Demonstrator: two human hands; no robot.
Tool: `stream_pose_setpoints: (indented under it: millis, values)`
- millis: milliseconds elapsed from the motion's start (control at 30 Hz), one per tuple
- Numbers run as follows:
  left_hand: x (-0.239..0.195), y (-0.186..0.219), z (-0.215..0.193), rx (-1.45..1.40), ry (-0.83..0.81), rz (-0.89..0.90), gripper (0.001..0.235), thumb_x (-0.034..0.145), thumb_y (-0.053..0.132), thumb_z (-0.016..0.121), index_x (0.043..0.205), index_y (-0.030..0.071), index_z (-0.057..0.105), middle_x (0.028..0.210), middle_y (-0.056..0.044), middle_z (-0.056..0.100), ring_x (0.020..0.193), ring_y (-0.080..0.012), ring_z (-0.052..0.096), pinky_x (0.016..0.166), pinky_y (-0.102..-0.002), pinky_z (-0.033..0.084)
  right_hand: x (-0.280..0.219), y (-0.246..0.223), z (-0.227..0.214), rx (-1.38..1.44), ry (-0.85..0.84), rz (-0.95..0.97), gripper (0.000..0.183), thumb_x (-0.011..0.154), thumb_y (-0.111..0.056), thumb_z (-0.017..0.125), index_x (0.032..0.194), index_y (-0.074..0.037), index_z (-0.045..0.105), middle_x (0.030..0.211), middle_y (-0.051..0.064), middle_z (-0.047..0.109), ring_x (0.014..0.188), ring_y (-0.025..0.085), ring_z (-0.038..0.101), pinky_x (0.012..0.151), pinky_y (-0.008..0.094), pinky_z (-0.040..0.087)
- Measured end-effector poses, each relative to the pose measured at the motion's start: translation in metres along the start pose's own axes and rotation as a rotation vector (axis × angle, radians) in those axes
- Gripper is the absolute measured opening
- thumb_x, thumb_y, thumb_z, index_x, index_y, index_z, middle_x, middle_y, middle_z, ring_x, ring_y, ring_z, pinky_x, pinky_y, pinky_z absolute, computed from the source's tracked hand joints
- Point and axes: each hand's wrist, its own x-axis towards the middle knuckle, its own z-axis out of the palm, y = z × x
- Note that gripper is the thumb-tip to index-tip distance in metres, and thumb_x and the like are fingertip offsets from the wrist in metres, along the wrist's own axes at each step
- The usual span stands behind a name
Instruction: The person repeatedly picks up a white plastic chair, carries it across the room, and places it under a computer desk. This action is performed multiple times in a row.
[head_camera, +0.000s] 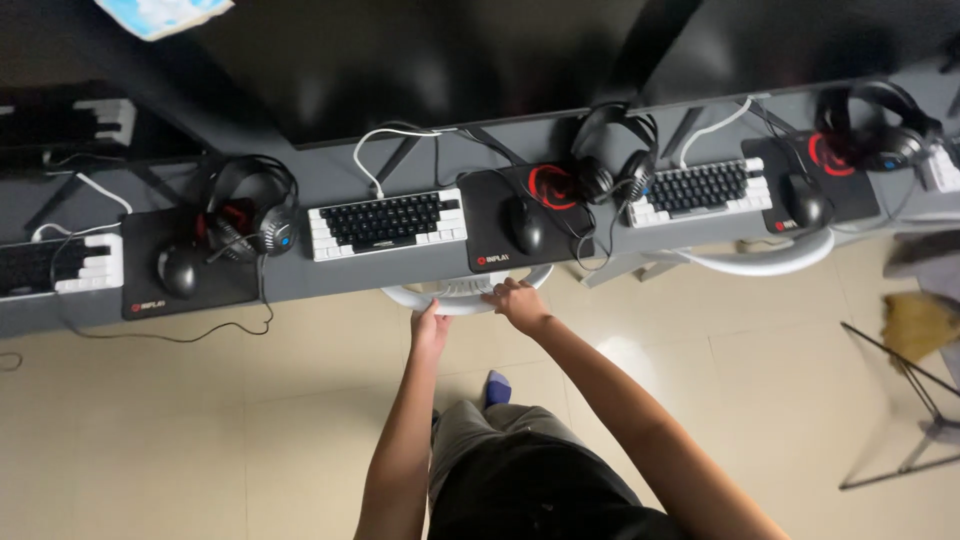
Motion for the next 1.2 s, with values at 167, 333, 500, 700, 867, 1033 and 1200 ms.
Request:
stream_pose_setpoints:
  millis: [167,333,500,700,867,1033,1200]
  values:
    - [-0.007,0.002,0.017,0.022,0.026,0.031,0.047,0.098,-0.001,0.051,0.144,0.004,0.04,0.14,-0.017,0.053,0.13,-0.0349,0.057,0.11,-0.062,0.048,0.004,0.003,-0.011,0.012,0.0,-0.003,0.047,0.082,-0.027,0.078,0.129,-0.028,0.07,0.114,-0.006,0.07,0.111,0.02,0.061,0.089,0.037,0.054]
    - [-0.023,0.004,0.021,0.107,0.068,-0.001,0.042,0.101,0.004,0.051,0.141,0.006,0.039,0.138,-0.017,0.054,0.128,-0.0349,0.059,0.108,-0.058,0.05,0.006,0.001,-0.014,0.061,-0.041,0.067,0.048,0.08,-0.029,0.079,0.127,-0.031,0.07,0.114,-0.007,0.07,0.111,0.02,0.061,0.09,0.038,0.055]
    - [-0.058,0.019,0.029,0.361,0.075,-0.062,0.034,0.104,0.011,0.052,0.134,-0.002,0.049,0.13,-0.019,0.061,0.12,-0.0327,0.067,0.105,-0.046,0.055,0.014,-0.015,0.004,0.023,-0.2,0.126,0.05,0.089,-0.025,0.075,0.137,-0.023,0.06,0.13,0.004,0.062,0.123,0.028,0.055,0.102,0.044,0.049]
    - [-0.124,0.048,0.023,0.538,0.069,-0.044,0.041,0.102,0.024,0.053,0.139,0.008,0.052,0.13,-0.009,0.068,0.115,-0.0226,0.07,0.098,-0.035,0.054,0.025,-0.099,-0.045,0.324,-0.105,0.008,0.062,0.086,-0.02,0.074,0.144,-0.012,0.051,0.143,0.016,0.053,0.132,0.037,0.049,0.108,0.05,0.043]
    - [-0.15,0.079,-0.033,0.655,0.062,0.137,0.039,0.101,0.02,0.056,0.138,0.008,0.056,0.127,-0.008,0.07,0.111,-0.0182,0.069,0.093,-0.034,0.053,0.054,-0.172,-0.066,0.527,-0.148,-0.159,0.063,0.089,-0.017,0.071,0.147,-0.01,0.048,0.144,0.017,0.054,0.13,0.039,0.052,0.108,0.047,0.046]
    - [-0.196,0.16,-0.068,0.91,0.124,0.411,0.032,0.102,0.016,0.059,0.132,0.005,0.059,0.12,-0.009,0.073,0.109,-0.0173,0.07,0.092,-0.033,0.056,0.113,-0.256,-0.085,0.644,-0.254,-0.351,0.063,0.091,-0.017,0.07,0.149,-0.011,0.045,0.142,0.018,0.055,0.126,0.038,0.057,0.104,0.045,0.05]
    - [-0.259,0.264,-0.099,1.03,0.256,0.453,0.034,0.101,0.015,0.059,0.133,0.004,0.059,0.125,-0.011,0.071,0.112,-0.0213,0.071,0.094,-0.034,0.057,0.183,-0.358,-0.101,0.665,-0.38,-0.46,0.064,0.094,-0.017,0.066,0.152,-0.013,0.041,0.142,0.016,0.055,0.12,0.034,0.063,0.1,0.043,0.053]
